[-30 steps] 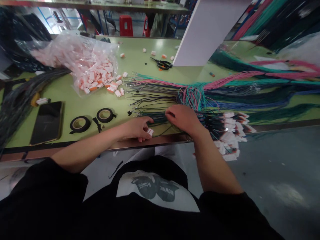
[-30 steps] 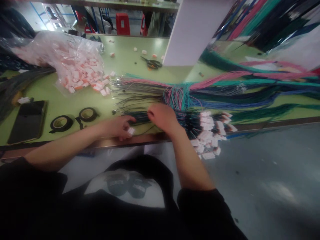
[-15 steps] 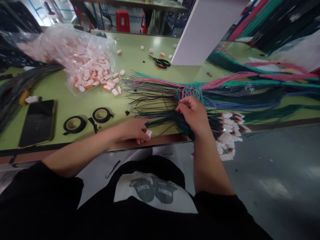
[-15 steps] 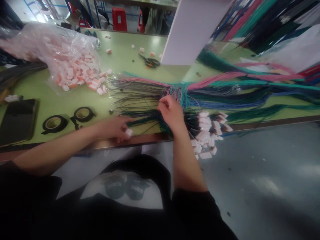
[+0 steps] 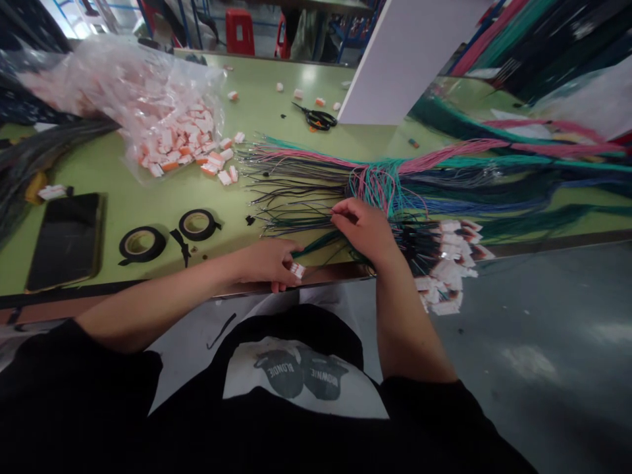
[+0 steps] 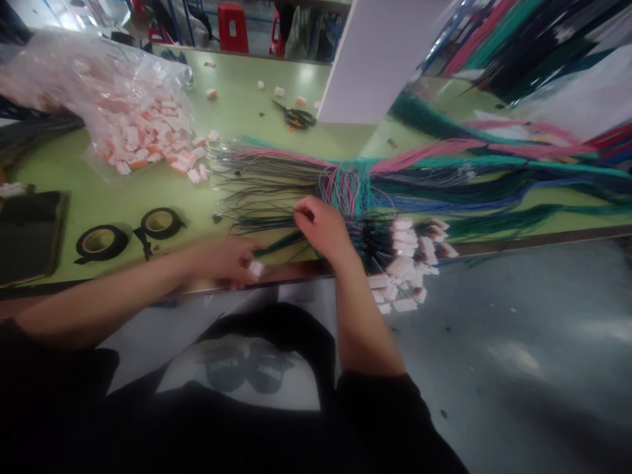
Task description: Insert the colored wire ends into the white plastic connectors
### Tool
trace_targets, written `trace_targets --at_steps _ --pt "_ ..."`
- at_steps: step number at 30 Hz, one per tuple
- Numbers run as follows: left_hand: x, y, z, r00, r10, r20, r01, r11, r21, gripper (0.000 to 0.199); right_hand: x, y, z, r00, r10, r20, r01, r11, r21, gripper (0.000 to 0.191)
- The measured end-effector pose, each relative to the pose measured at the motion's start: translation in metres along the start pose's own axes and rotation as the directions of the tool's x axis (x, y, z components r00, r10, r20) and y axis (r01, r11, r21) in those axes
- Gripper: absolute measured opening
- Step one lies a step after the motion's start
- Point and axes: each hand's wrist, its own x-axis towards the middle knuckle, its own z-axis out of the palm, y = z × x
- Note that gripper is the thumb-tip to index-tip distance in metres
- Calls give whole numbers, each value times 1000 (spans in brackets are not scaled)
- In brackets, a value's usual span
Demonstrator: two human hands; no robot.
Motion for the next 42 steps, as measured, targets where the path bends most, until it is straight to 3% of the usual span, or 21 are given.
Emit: trace_targets --at_steps 7,14,19,21,25,27,32,37,42 --pt "-1 0 0 1000 0 1 0 1000 30 75 7 8 7 992 -52 115 66 991 -117 19" --pt "3 -5 1 1000 10 3 -9 972 -236 79 2 -2 -6 999 -2 39 -2 996 95 17" --pt "10 -11 -3 997 29 -77 -63 870 -489 39 -6 -21 5 972 -197 125 167 962 216 17" --pt "12 -13 -5 991 77 -110 -127 807 -576 29 -9 -26 9 975 -206 84 188 965 181 16" --pt "14 -13 -8 985 97 -140 -167 712 -682 32 -18 -32 7 985 -75 -153 93 989 118 14" --pt "14 -11 -7 983 82 -162 -174 682 -710 32 -22 -36 6 984 -66 -168 94 983 159 13" --pt "14 -8 -7 979 58 -195 -185 654 -733 28 -30 -40 8 975 -218 -41 222 962 161 10" --pt "15 -9 -8 976 79 -205 -205 657 -725 27 -38 -35 7 981 -172 -87 181 978 105 11" --pt "15 -10 -7 976 87 -197 -205 666 -717 26 -41 -36 9 988 -142 -60 147 985 87 11"
